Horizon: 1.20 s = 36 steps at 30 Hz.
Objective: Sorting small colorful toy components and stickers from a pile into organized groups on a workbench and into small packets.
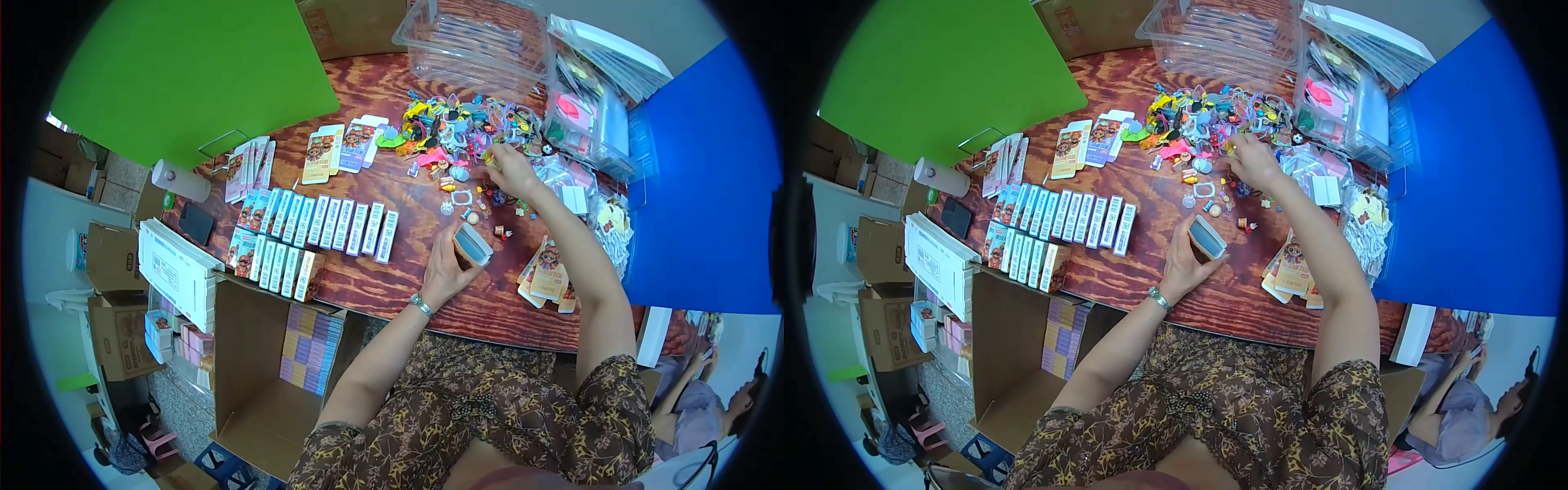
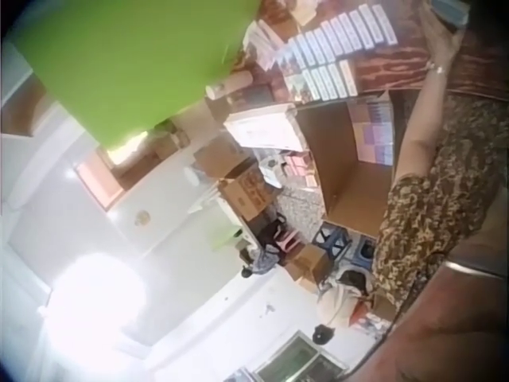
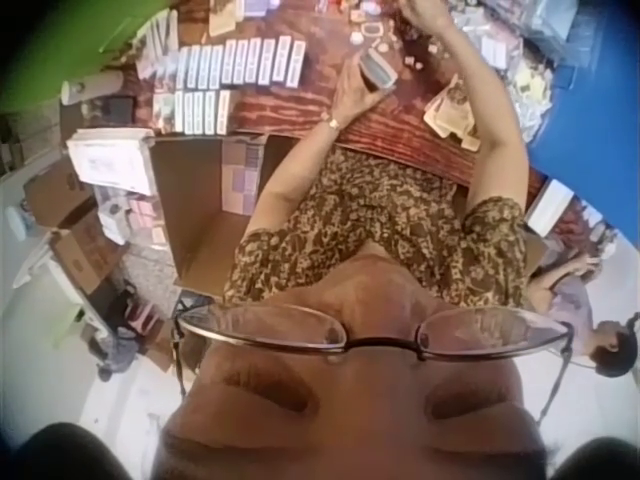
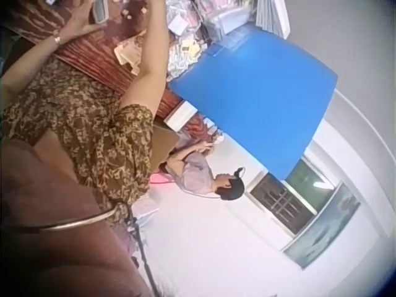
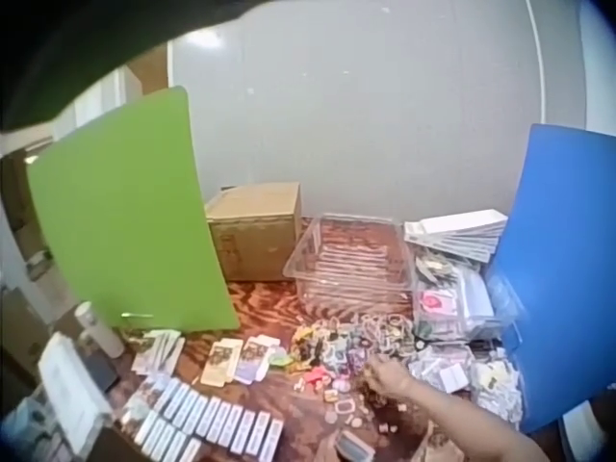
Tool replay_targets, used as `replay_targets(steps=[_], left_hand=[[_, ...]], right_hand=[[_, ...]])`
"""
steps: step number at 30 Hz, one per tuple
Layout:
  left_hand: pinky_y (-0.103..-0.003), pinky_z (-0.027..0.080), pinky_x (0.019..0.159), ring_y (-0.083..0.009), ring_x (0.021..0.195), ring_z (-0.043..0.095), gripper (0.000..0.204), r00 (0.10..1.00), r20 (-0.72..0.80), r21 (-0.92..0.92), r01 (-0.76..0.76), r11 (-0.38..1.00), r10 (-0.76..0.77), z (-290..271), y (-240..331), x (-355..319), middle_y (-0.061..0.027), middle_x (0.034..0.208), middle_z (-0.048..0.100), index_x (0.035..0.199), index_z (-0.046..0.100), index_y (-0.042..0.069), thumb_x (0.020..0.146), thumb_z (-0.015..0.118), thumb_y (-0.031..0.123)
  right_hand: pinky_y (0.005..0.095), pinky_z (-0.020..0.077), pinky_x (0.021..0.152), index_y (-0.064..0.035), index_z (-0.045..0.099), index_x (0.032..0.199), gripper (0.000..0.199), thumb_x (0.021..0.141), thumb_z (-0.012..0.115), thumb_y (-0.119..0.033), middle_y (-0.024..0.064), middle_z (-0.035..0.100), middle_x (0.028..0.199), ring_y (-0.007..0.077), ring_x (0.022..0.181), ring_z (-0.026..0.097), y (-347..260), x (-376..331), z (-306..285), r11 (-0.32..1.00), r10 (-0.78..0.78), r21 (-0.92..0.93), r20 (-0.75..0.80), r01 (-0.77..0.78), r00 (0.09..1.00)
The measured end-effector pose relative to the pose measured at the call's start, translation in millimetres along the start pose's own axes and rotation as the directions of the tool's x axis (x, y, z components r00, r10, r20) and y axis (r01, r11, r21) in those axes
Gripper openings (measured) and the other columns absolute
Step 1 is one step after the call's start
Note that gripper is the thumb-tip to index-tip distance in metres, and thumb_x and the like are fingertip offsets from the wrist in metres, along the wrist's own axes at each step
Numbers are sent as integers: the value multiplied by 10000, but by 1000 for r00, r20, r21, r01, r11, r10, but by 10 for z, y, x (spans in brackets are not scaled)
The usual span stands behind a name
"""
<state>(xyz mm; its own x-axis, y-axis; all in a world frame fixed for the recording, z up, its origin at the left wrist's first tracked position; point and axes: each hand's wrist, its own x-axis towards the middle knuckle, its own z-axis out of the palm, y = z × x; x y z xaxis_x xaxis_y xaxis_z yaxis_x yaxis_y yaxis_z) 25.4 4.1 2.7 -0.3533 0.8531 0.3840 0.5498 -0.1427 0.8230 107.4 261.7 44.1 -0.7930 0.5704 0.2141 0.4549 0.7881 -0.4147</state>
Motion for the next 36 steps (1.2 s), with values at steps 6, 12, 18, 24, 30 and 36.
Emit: replay_targets(steps=[6,12,18,24,30,36], left_hand=[[-453,465,1000,-404,1168,545,895,1000,0,0,12,1000,-12,-89,-25,-74,-233,1271,518,1413,365,-26,705,874,176],[-355,482,919,-209,999,535,836,977,106,14,186,982,-187,-74,-262,-6,-96,1123,527,1335,424,-10,708,906,261],[-416,502,978,-264,1120,553,911,995,22,53,-100,994,99,13,-157,169,-171,1299,513,1409,377,-46,704,925,134],[-452,520,942,-331,1099,578,940,979,124,213,-186,959,162,214,-403,-76,-250,1259,522,1370,373,-103,739,913,336],[-439,502,994,-295,1122,546,852,990,58,83,-136,987,131,2,-161,66,-208,1275,497,1363,386,-53,744,909,209],[-402,455,987,-243,1102,529,983,996,57,47,71,996,-74,41,-139,-33,-121,1207,509,1443,310,-31,691,910,169]], right_hand=[[261,469,683,-101,489,1407,477,955,636,-133,45,576,863,67,788,568,-580,-754,-892,882,260,308,312,-356,914],[258,492,755,-35,531,1347,459,920,691,-84,-13,595,937,76,839,596,-797,-2751,-1646,324,101,622,727,-713,680],[298,510,749,-130,545,1372,557,849,734,-161,23,683,986,109,881,634,-1518,-5668,-1228,-59,336,212,924,-975,181],[395,540,870,-140,577,1363,639,792,764,-359,115,688,1195,252,1026,669,-3086,-7839,-555,107,474,-323,848,-940,-238],[436,530,805,-163,663,1225,438,846,663,-383,131,723,1014,328,921,672,-3131,-7723,-243,331,575,-332,813,-883,-90],[459,540,760,-101,704,991,242,872,653,-305,151,720,867,356,862,692,-1556,-4746,-1223,583,596,-88,722,-807,351]])
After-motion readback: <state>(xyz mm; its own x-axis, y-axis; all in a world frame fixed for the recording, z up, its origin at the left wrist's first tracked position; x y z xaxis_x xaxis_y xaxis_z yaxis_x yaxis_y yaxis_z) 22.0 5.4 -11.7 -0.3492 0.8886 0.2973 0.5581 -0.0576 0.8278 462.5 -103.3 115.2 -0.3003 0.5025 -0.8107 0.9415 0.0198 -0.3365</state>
